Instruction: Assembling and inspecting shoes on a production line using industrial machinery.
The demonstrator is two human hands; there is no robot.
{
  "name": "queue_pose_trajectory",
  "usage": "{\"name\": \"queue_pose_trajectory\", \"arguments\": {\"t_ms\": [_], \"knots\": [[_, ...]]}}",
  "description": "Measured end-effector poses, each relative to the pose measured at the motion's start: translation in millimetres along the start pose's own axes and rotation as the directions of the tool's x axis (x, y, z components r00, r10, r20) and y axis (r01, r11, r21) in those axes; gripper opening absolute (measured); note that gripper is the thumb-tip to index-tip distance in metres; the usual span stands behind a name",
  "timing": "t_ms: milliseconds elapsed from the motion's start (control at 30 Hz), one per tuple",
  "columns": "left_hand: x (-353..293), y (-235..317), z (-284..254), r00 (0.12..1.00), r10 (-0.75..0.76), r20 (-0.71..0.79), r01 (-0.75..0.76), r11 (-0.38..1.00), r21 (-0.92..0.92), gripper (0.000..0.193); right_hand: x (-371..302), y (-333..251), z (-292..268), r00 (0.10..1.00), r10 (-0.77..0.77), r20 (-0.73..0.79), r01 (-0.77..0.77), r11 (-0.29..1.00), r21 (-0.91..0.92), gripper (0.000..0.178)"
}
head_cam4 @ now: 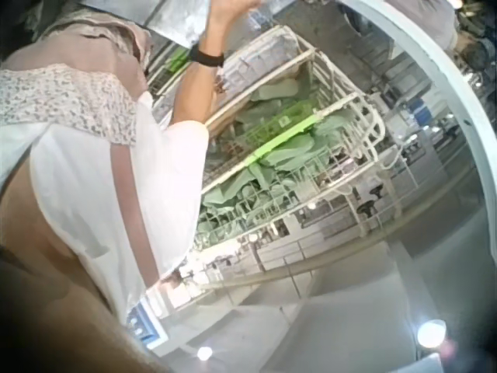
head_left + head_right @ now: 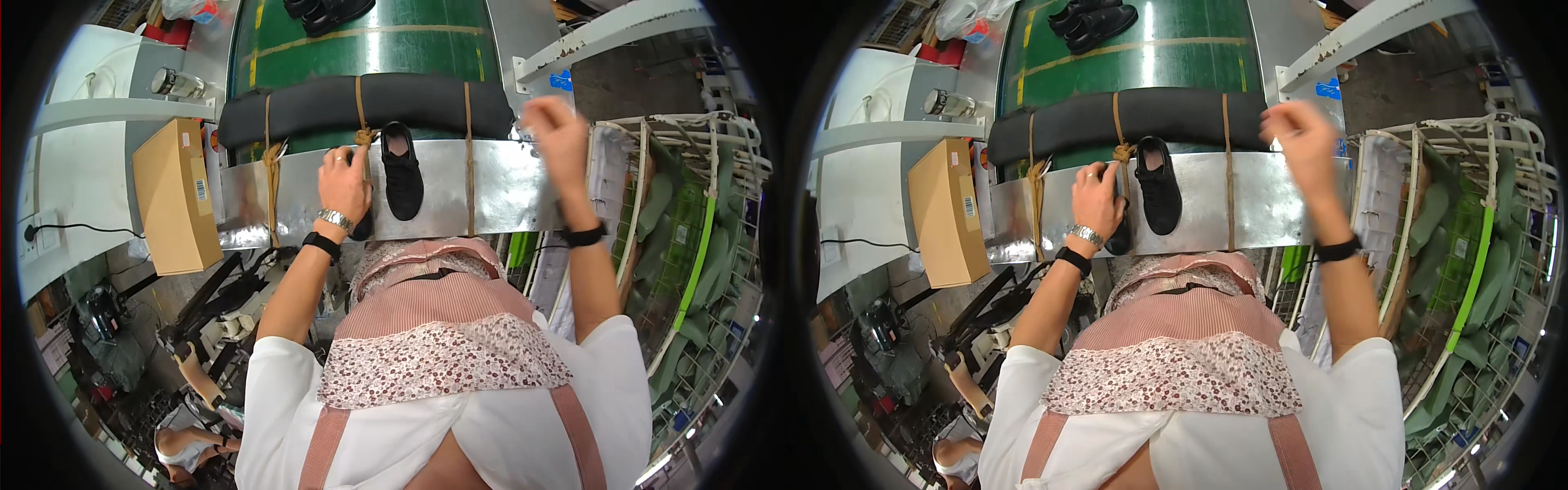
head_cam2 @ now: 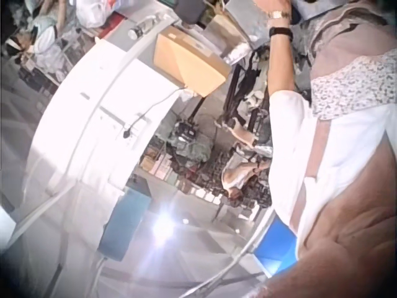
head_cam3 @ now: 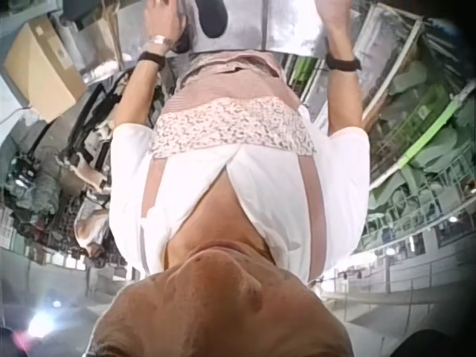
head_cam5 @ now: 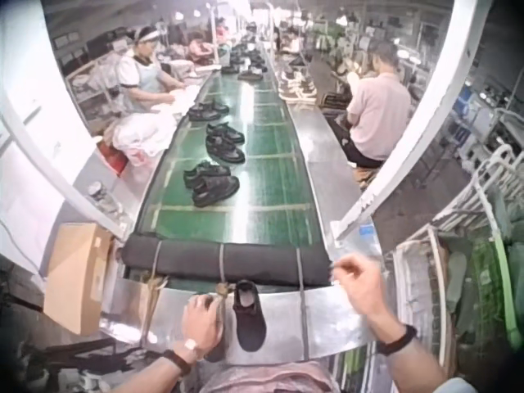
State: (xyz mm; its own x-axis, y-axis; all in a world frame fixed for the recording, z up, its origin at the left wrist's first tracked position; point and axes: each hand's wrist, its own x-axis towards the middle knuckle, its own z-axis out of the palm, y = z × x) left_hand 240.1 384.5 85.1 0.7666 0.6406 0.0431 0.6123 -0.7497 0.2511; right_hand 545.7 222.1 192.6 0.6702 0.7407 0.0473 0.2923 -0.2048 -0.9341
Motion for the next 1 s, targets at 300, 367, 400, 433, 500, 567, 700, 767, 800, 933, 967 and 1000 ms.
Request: {"name": "queue_pose_trajectory", "arguments": {"t_ms": [300,367,400,433,500,567,700,767,800,933,967,1000], "knots": [[37,1,47,0.976,0.183,0.117,-0.098,0.850,-0.518,0.050,-77,86,185,0.981,0.188,0.046,-0.154,0.901,-0.405,0.019],[37,3,52,0.984,0.140,0.110,-0.063,0.851,-0.522,0.041,-78,87,186,0.972,0.234,0.028,-0.208,0.909,-0.361,0.018],[39,3,53,0.982,0.153,0.114,-0.071,0.848,-0.524,0.041,-78,87,184,0.963,0.269,0.026,-0.247,0.916,-0.316,0.018],[40,2,53,0.982,0.137,0.133,-0.050,0.857,-0.513,0.040,-78,86,180,0.962,0.274,0.015,-0.256,0.914,-0.316,0.018],[40,1,55,0.981,0.122,0.154,-0.029,0.864,-0.503,0.040,-77,74,170,0.972,0.230,0.042,-0.202,0.916,-0.346,0.017],[43,0,56,0.975,0.106,0.197,0.011,0.857,-0.516,0.037,-76,70,176,0.991,0.117,0.058,-0.088,0.929,-0.359,0.015],[43,-3,62,0.983,0.097,0.157,0.003,0.842,-0.539,0.033,-72,74,187,0.997,-0.038,0.071,0.066,0.893,-0.445,0.014],[41,-3,61,0.982,0.104,0.155,-0.001,0.832,-0.555,0.033,-70,75,184,0.994,-0.052,0.097,0.089,0.894,-0.438,0.014],[40,-4,59,0.983,0.099,0.154,0.003,0.832,-0.554,0.033,-69,74,180,0.991,-0.064,0.121,0.111,0.894,-0.434,0.014],[39,-5,53,0.974,0.098,0.206,0.017,0.868,-0.496,0.030,-64,66,143,0.976,0.139,0.166,-0.057,0.903,-0.425,0.017],[41,-5,52,0.963,0.073,0.261,0.060,0.882,-0.467,0.030,-56,48,126,0.943,0.314,0.108,-0.303,0.947,-0.104,0.018],[41,-6,53,0.963,0.061,0.261,0.071,0.882,-0.466,0.030,-46,25,109,0.866,0.485,0.124,-0.500,0.833,0.237,0.019]]}}
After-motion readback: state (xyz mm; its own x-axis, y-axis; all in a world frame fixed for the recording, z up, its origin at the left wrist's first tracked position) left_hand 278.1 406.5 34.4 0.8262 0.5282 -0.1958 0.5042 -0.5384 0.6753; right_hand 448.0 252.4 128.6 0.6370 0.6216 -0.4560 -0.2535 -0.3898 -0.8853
